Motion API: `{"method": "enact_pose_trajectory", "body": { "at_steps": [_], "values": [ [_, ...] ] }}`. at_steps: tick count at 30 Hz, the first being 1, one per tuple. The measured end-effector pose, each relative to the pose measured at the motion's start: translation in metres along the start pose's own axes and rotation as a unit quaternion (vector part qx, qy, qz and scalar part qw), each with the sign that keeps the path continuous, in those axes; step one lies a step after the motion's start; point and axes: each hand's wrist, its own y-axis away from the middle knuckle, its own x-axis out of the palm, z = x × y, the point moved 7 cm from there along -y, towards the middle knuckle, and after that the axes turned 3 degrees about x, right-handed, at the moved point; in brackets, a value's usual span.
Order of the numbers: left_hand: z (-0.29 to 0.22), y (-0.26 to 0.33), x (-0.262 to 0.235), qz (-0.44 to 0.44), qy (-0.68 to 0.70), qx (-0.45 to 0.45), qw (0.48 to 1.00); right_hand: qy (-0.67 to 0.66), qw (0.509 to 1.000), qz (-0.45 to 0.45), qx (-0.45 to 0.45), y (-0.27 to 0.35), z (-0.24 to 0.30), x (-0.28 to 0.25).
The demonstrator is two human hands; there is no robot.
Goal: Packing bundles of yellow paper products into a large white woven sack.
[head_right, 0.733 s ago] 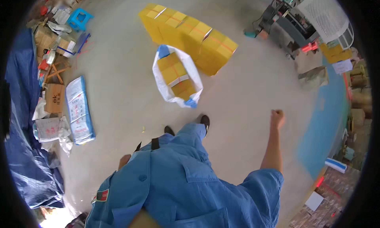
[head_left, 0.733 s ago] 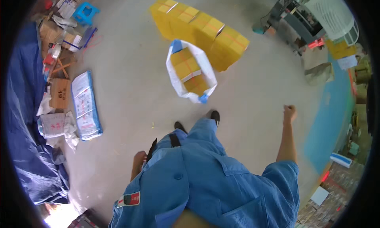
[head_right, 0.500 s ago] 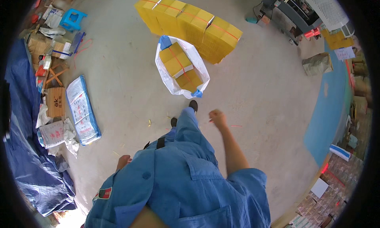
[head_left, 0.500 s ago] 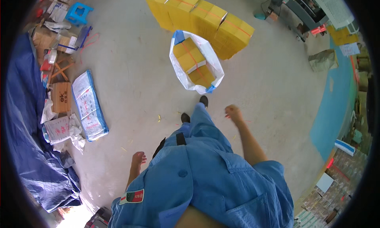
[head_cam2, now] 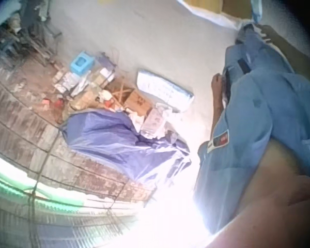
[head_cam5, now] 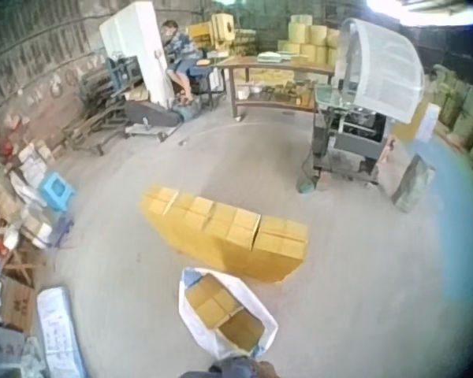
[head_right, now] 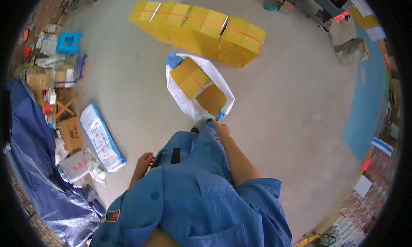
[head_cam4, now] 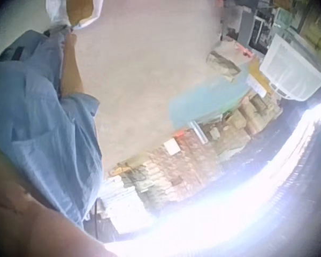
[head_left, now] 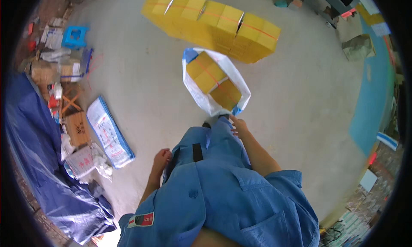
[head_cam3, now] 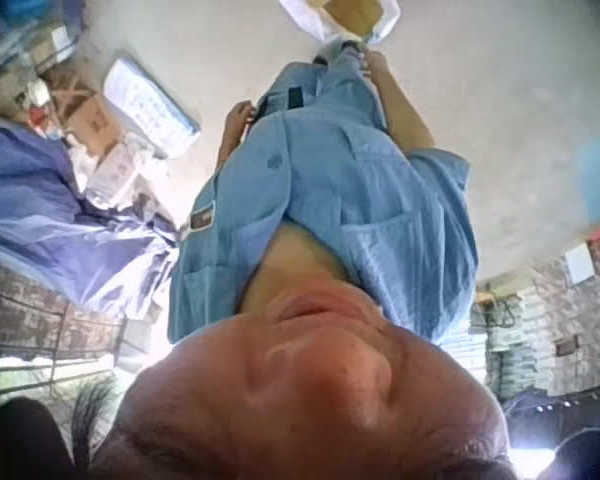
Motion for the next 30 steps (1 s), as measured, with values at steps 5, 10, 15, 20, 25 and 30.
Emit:
{"method": "enact_pose_trajectory", "body": {
  "at_steps": [5, 10, 15, 20, 25, 30],
  "values": [
    [-0.063, -0.041, -0.01, 0.045, -0.155, 0.101, 0.982, -0.093, 0.991, -0.075, 0.053, -0.033, 0.011, 0.01],
    [-0.16, -0.11, -0.026, 0.068, -0.259, 0.171, 0.948, -0.08, 0.984, -0.156, 0.019, -0.055, 0.001, -0.016],
    [-0.252, -0.21, -0.029, 0.138, -0.34, 0.252, 0.896, 0.092, 0.95, -0.297, -0.014, -0.035, -0.023, -0.053],
    [-0.33, -0.296, -0.086, 0.196, -0.143, 0.069, 0.968, 0.078, 0.869, -0.478, -0.099, 0.034, 0.102, -0.05],
    [-0.35, -0.339, -0.131, 0.178, -0.17, 0.07, 0.967, 0.126, 0.796, -0.521, -0.281, 0.061, 0.333, -0.085],
    [-0.286, -0.359, -0.204, 0.163, -0.257, 0.009, 0.952, 0.402, 0.644, -0.581, -0.295, 0.018, 0.487, -0.095]
  ]
}}
